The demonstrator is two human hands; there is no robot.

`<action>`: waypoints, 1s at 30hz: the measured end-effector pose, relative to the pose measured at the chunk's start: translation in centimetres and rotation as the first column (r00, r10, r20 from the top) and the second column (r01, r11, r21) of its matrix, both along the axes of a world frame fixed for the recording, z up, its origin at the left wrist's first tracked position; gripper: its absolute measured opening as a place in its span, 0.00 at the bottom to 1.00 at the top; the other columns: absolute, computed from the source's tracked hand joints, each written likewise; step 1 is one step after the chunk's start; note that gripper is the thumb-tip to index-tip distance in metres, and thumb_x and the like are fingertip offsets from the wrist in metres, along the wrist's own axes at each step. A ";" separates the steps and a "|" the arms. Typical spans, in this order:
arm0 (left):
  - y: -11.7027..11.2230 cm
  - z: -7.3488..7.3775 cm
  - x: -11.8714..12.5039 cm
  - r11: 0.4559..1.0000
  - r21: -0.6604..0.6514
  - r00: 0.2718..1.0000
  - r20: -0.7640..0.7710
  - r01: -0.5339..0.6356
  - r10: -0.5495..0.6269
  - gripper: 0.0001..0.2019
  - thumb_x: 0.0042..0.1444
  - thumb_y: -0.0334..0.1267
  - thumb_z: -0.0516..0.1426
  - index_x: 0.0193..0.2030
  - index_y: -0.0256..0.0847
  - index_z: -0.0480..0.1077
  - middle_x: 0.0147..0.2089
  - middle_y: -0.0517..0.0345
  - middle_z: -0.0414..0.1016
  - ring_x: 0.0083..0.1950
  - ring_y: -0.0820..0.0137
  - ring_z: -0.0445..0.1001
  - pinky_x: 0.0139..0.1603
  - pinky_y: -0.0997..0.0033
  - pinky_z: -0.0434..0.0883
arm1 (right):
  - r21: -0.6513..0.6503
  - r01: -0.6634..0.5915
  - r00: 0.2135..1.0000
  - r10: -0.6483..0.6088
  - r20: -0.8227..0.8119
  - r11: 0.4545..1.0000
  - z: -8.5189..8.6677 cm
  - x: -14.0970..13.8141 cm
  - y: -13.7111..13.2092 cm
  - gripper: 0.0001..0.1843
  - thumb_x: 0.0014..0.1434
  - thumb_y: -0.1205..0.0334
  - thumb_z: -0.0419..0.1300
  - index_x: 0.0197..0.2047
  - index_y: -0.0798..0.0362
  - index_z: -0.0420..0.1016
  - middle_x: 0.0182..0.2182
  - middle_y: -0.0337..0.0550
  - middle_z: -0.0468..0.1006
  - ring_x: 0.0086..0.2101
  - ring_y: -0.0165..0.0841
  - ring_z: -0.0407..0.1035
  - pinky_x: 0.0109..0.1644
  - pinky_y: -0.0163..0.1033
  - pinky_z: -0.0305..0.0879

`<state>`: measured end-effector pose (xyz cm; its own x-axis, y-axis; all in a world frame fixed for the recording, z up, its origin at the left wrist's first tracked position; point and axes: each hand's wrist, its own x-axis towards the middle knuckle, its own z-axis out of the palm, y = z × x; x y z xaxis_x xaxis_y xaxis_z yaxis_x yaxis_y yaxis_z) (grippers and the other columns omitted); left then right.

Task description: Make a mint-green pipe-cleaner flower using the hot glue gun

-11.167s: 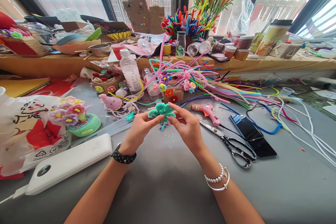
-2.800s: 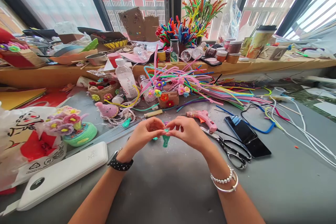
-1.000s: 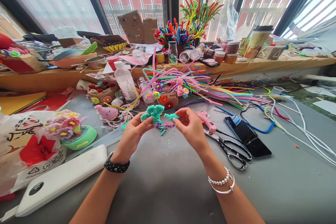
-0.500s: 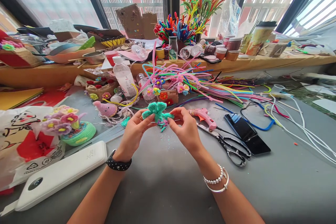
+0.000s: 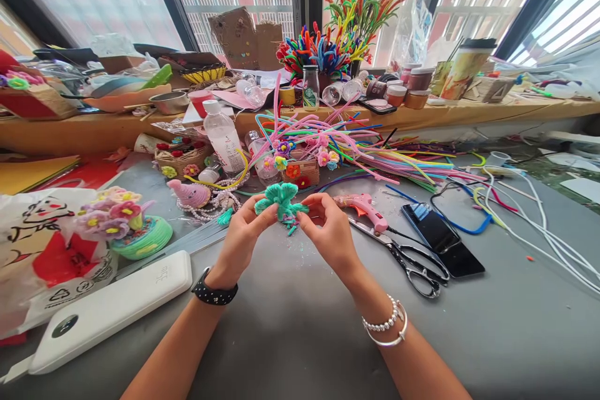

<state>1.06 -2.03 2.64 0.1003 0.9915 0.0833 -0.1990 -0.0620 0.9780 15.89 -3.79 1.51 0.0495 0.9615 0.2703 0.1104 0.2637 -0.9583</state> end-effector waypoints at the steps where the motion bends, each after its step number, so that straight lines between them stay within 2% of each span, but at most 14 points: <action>1: 0.0 0.0 0.0 1.000 0.011 1.000 -0.013 0.000 0.000 0.13 0.44 0.41 0.60 0.37 0.38 0.69 0.34 0.59 0.71 0.35 0.72 0.69 0.39 0.72 0.67 | 0.001 0.001 1.000 -0.001 0.006 1.000 0.0 0.0 0.0 0.13 0.49 0.57 0.60 0.36 0.53 0.64 0.30 0.41 0.73 0.31 0.31 0.70 0.35 0.38 0.69; 6: 0.1 -0.2 -0.1 0.998 0.060 0.997 -0.067 -0.028 0.032 0.12 0.45 0.40 0.60 0.36 0.38 0.72 0.36 0.58 0.72 0.38 0.70 0.69 0.41 0.73 0.66 | 0.011 0.010 1.000 -0.010 0.019 1.000 0.0 -0.1 0.0 0.12 0.50 0.57 0.59 0.36 0.52 0.64 0.32 0.42 0.73 0.33 0.32 0.70 0.36 0.39 0.70; 12: 0.1 -0.1 -0.2 0.998 0.048 0.999 -0.014 -0.029 0.029 0.10 0.44 0.39 0.61 0.33 0.38 0.72 0.31 0.61 0.72 0.33 0.73 0.69 0.37 0.74 0.66 | 0.056 0.085 0.993 -0.090 0.083 0.995 0.0 -0.1 -0.1 0.11 0.50 0.57 0.59 0.36 0.52 0.64 0.32 0.43 0.73 0.32 0.33 0.70 0.37 0.39 0.69; 17: 0.1 -0.2 -0.2 0.998 0.045 0.999 -0.016 -0.034 0.035 0.09 0.44 0.38 0.61 0.33 0.39 0.72 0.30 0.63 0.72 0.32 0.75 0.68 0.36 0.76 0.65 | 0.062 0.083 0.994 -0.087 0.068 0.995 0.0 -0.1 -0.1 0.11 0.51 0.59 0.59 0.37 0.53 0.65 0.33 0.44 0.73 0.33 0.33 0.70 0.37 0.39 0.69; 24: 0.2 -0.5 -0.1 0.998 -0.050 0.996 0.080 0.041 -0.037 0.10 0.44 0.37 0.61 0.36 0.39 0.73 0.35 0.61 0.73 0.36 0.74 0.69 0.40 0.75 0.66 | 0.056 0.050 0.998 -0.051 0.026 0.997 -0.1 -0.3 -0.1 0.11 0.50 0.58 0.59 0.37 0.52 0.65 0.33 0.43 0.73 0.34 0.33 0.71 0.38 0.40 0.70; 30: 0.2 -0.8 0.3 0.992 -0.106 0.978 0.207 0.062 -0.039 0.11 0.43 0.38 0.62 0.36 0.41 0.73 0.37 0.60 0.74 0.38 0.73 0.71 0.43 0.72 0.68 | 0.052 0.041 0.999 -0.041 0.009 0.998 -0.1 -0.5 -0.2 0.11 0.50 0.58 0.59 0.37 0.52 0.65 0.33 0.43 0.73 0.33 0.32 0.70 0.38 0.40 0.70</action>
<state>1.32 -1.85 1.86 0.1429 0.9897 -0.0031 -0.3955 0.0600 0.9165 15.40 -3.96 1.36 0.0857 0.9433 0.3207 0.1321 0.3083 -0.9421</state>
